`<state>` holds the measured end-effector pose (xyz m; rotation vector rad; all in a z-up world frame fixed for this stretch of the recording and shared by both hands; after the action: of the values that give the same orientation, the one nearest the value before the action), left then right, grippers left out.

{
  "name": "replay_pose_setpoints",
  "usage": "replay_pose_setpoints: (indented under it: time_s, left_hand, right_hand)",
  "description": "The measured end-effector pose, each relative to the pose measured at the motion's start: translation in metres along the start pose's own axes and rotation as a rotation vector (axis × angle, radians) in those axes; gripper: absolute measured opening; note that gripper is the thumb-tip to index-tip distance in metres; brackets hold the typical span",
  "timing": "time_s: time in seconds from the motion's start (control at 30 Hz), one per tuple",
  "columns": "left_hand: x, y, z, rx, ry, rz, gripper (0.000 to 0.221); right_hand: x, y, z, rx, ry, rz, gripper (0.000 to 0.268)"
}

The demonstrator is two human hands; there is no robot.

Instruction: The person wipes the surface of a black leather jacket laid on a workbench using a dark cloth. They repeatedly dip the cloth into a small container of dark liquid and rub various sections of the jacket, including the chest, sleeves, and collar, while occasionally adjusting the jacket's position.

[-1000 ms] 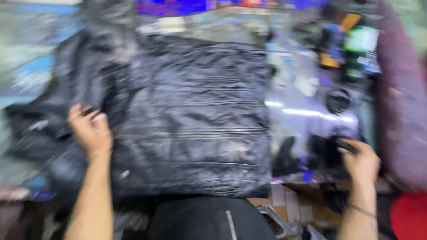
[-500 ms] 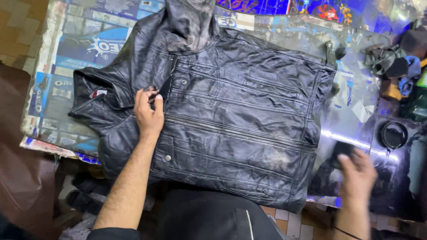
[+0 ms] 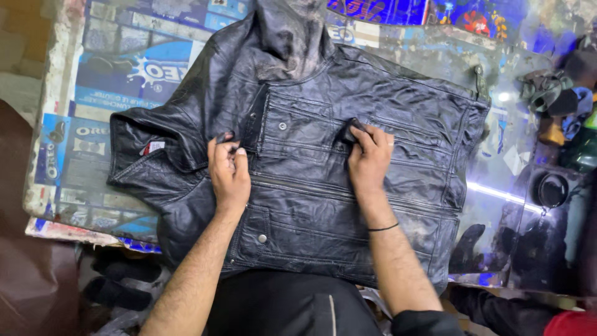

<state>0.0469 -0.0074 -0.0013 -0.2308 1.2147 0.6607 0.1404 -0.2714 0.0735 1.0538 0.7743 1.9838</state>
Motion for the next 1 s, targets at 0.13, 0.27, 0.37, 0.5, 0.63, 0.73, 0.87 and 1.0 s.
replay_pose_setpoints:
  time_s: [0.13, 0.27, 0.37, 0.5, 0.63, 0.73, 0.87, 1.0]
  left_hand:
    - [0.005, 0.001, -0.001, -0.022, 0.076, -0.123, 0.010]
    - [0.002, 0.002, 0.001, 0.030, 0.033, -0.088, 0.010]
    - [0.004, 0.002, 0.000, 0.048, 0.106, -0.128, 0.010]
    - [-0.001, 0.003, 0.005, 0.056, 0.073, -0.119, 0.010]
    - [-0.007, 0.004, 0.004, 0.061, 0.031, -0.095, 0.009]
    - [-0.008, 0.004, 0.006, 0.061, 0.044, -0.094, 0.010]
    - [-0.009, 0.004, 0.007, 0.067, 0.012, -0.094, 0.010]
    - [-0.008, 0.004, 0.008, 0.057, 0.019, -0.093, 0.010]
  right_hand:
    - [0.034, -0.025, -0.012, 0.221, 0.092, 0.177, 0.034]
    - [0.045, -0.024, -0.004, 0.136, 0.104, 0.079, 0.031]
    - [0.045, -0.027, 0.009, 0.126, 0.026, 0.039, 0.033]
    - [0.070, -0.043, 0.015, 0.261, 0.207, 0.167, 0.034]
    - [0.069, -0.033, 0.016, 0.035, -0.041, -0.014, 0.032]
    - [0.088, -0.039, 0.003, 0.424, 0.228, 0.136, 0.033]
    - [0.075, -0.022, 0.012, 0.316, 0.198, -0.013, 0.036]
    - [0.075, -0.030, 0.014, 0.267, 0.242, 0.047, 0.032]
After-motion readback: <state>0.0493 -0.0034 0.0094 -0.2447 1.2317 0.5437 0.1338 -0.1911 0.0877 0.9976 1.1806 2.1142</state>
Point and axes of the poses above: each hand's wrist, its own z-axis towards the middle knuckle, its own y-axis out of the back of the hand, x = y × z, the point moved 6 cm from there along z, towards the middle knuckle, and after that the axes turned 9 degrees about -y, right-handed, at the moved point
